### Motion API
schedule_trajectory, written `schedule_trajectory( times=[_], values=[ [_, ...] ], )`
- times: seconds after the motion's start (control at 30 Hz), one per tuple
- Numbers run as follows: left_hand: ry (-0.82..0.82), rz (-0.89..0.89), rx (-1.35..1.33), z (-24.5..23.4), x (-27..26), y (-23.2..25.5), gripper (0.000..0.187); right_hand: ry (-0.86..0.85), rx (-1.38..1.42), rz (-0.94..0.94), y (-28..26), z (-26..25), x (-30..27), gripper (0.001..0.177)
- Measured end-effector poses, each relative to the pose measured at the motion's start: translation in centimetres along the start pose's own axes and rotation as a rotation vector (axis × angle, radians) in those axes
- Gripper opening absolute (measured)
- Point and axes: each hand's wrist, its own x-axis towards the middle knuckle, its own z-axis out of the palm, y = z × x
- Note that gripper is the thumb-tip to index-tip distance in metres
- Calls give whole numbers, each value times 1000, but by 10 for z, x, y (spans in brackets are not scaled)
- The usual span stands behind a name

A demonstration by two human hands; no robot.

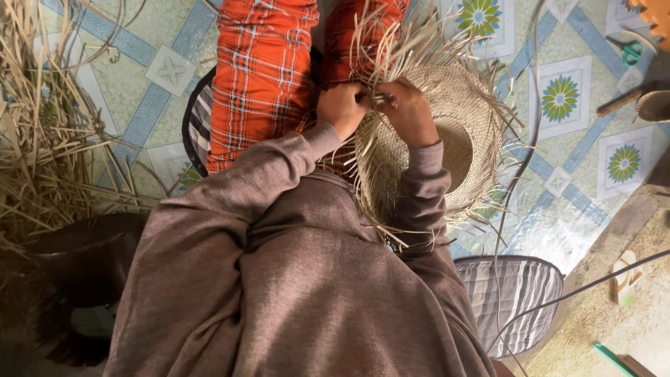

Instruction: The person is hand-weaving a straw hat, carefully integrating loose straw strands into the brim of the hat.

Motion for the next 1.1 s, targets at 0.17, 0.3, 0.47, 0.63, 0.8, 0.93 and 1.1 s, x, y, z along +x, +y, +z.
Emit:
schedule_trajectory(
  times=[0.17, 0.3, 0.47, 0.63, 0.8, 0.93, 1.1],
  values=[
    [86, 37, 130, -2, -8, 6, 29, 180, 85, 16, -17, -1, -5, 17],
    [107, 69, 154, 2, -6, 1, 24, 318, 42, 63, -7, 18, -13, 19],
    [170, 145, 210, 2, -5, 4, 20, 395, 35, 79, -31, 8, -12, 19],
    [9, 50, 196, -2, 12, -3, 27, 429, 39, 13, -22, 18, -18, 10],
    [-121, -24, -125, 20, 52, -31, 38, 382, -29, -151, 9, 33, -28, 14],
    [-154, 2, -61, 17, 54, -26, 34, 325, -33, -189, -13, 15, -30, 21],
    [-158, 13, -184, 3, 45, -17, 29, 287, 50, -105, 0, 21, -31, 19]
  ],
)
